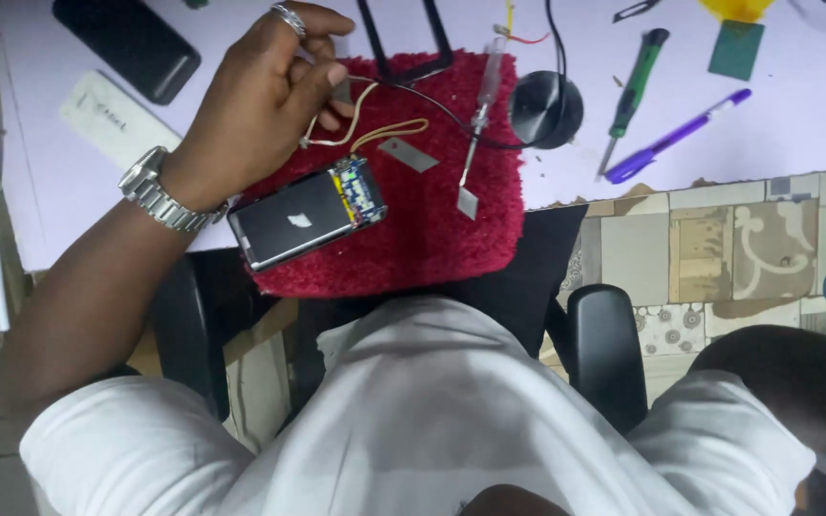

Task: Technician disassembling and repairing a mobile phone on a workbench, involving unscrewing and prying components.

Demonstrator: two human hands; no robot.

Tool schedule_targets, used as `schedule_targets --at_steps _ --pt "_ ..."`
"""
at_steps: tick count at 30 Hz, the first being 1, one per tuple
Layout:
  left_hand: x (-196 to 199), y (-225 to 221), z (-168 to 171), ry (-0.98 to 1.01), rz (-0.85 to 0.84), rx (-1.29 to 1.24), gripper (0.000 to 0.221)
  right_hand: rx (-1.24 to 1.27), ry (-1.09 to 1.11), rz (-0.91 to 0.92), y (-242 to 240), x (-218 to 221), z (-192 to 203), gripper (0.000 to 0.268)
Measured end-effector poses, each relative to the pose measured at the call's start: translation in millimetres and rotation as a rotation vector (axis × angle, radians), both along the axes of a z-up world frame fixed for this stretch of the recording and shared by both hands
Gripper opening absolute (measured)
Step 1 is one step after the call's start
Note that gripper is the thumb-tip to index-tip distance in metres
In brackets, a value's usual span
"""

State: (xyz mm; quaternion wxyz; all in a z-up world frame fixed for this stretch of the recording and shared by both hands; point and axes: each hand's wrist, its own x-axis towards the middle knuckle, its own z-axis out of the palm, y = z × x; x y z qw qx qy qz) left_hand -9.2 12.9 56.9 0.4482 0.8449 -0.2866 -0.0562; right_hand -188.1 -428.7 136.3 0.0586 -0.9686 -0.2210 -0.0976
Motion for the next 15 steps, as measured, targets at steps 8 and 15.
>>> schedule_targets --at_steps 8,15 --pt "-30.8 18.9 -14.0 0.218 -0.071 -0.157 0.023 -0.122 -0.217 0.422 154.7 89.3 -34.7 0.023" --pt "-13.4 22.3 -42.6 0.282 -0.09 -0.315 0.035 0.104 -0.272 0.778 210.7 142.4 -93.0 0.019"
